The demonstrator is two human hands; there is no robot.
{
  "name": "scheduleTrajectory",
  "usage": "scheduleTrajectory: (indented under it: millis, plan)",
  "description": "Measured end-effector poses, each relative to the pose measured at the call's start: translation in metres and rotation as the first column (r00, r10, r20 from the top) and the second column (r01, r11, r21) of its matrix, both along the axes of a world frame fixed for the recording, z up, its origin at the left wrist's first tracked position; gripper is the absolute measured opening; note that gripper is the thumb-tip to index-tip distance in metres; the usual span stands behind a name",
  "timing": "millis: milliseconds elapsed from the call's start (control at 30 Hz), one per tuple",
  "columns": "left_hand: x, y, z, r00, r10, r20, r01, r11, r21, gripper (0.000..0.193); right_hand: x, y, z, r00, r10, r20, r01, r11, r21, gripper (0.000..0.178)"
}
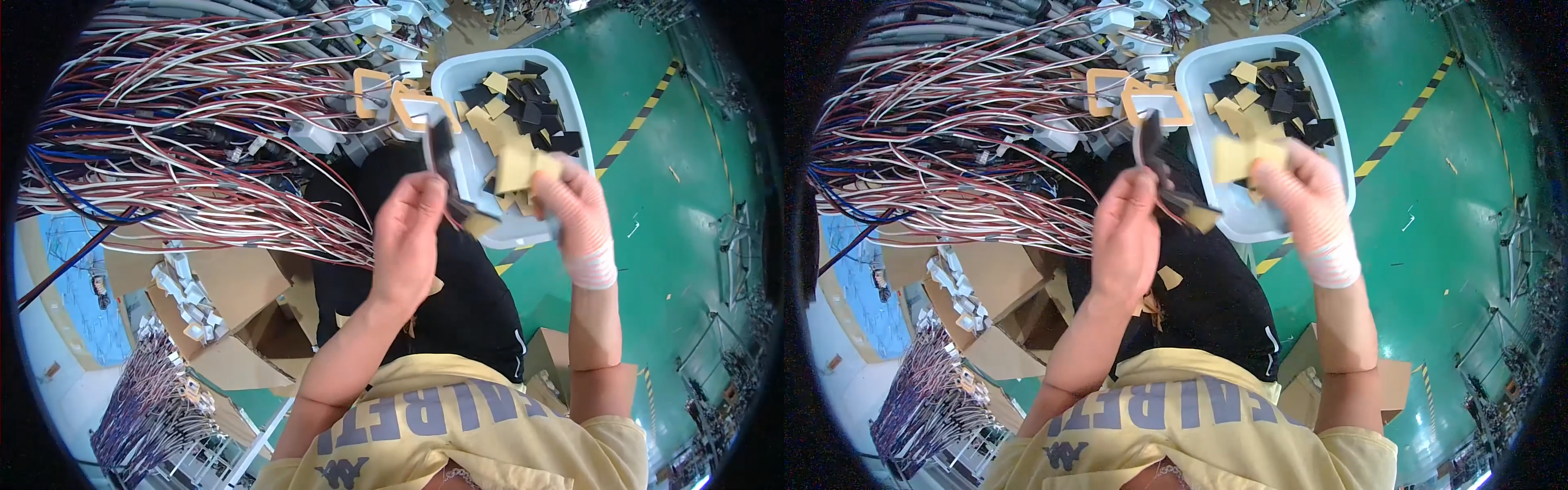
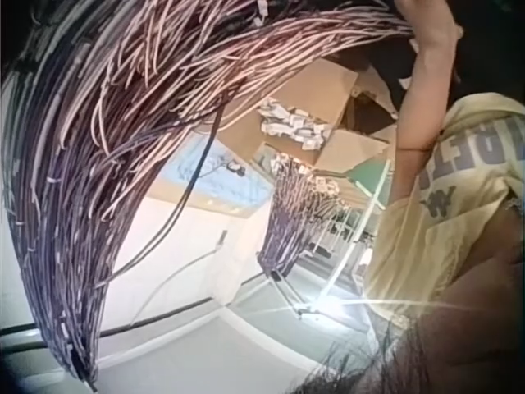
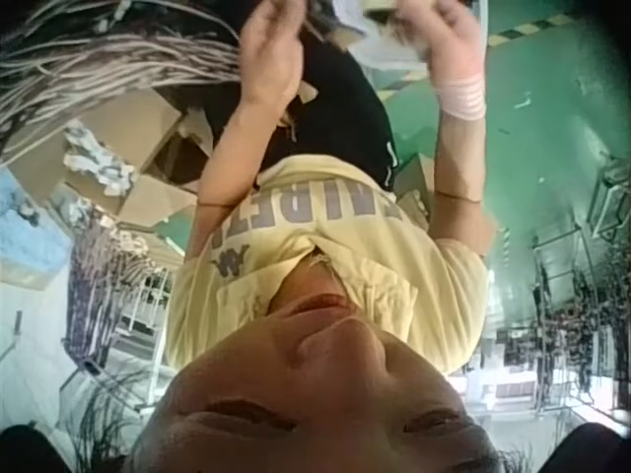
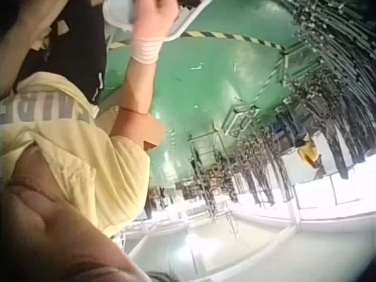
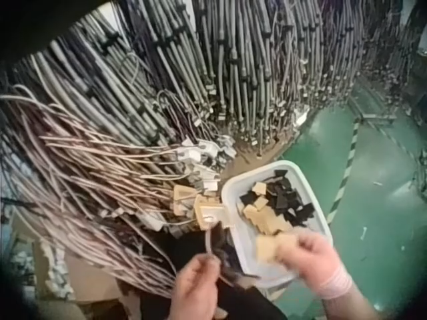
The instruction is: Assembling and taping wire harness components in a factory.
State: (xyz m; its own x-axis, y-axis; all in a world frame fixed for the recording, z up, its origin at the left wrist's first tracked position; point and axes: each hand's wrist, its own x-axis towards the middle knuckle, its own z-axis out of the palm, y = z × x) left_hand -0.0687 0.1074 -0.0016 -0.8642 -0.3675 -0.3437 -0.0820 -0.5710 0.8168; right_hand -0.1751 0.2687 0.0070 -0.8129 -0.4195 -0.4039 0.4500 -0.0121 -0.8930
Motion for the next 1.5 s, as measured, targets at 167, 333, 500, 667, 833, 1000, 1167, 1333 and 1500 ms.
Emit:
scheduleTrajectory:
  millis: [167,333,500,667,833,1000,1167,1333,1500]
  plan:
    - [-0.004,0.003,0.008,0.985,-0.159,0.071,0.164,0.984,-0.07,0.015,-0.019,0.015,-0.061,0.837,0.244,-0.489,0.045,0.861,0.507,0.033]
    - [0.007,-0.002,0.01,0.971,-0.213,0.108,0.225,0.968,-0.113,0.014,-0.015,0.004,0.008,0.976,0.202,-0.086,-0.196,0.978,0.077,0.035]
    - [0.0,0.002,0.004,0.954,-0.268,0.137,0.3,0.865,-0.401,0.015,-0.028,-0.025,0.025,0.939,0.344,0.0,-0.342,0.932,0.121,0.016]
    - [0.001,-0.003,0.003,0.947,-0.245,0.207,0.28,0.946,-0.161,0.018,-0.008,-0.018,0.004,0.873,0.261,-0.413,-0.187,0.959,0.211,0.007]
    - [-0.002,-0.006,0.006,0.941,-0.287,0.179,0.337,0.836,-0.433,0.015,0.0,-0.019,0.005,0.958,0.122,-0.259,-0.091,0.988,0.127,0.005]
    - [-0.002,-0.014,0.007,0.86,-0.472,0.193,0.51,0.797,-0.323,0.011,-0.015,-0.007,-0.005,0.957,0.158,0.244,-0.135,0.985,-0.112,0.012]
    - [-0.001,-0.025,0.014,0.857,-0.497,0.132,0.514,0.811,-0.278,0.016,-0.023,-0.007,-0.005,0.91,0.268,0.318,-0.217,0.958,-0.187,0.016]
    - [-0.004,-0.042,0.021,0.787,-0.598,0.154,0.599,0.8,0.042,0.012,-0.026,-0.006,0.005,0.952,0.306,-0.018,-0.305,0.952,0.009,0.016]
    - [-0.002,-0.043,0.024,0.808,-0.569,0.155,0.56,0.822,0.103,0.014,-0.01,-0.003,0.026,0.244,0.452,-0.858,-0.102,0.892,0.441,0.044]
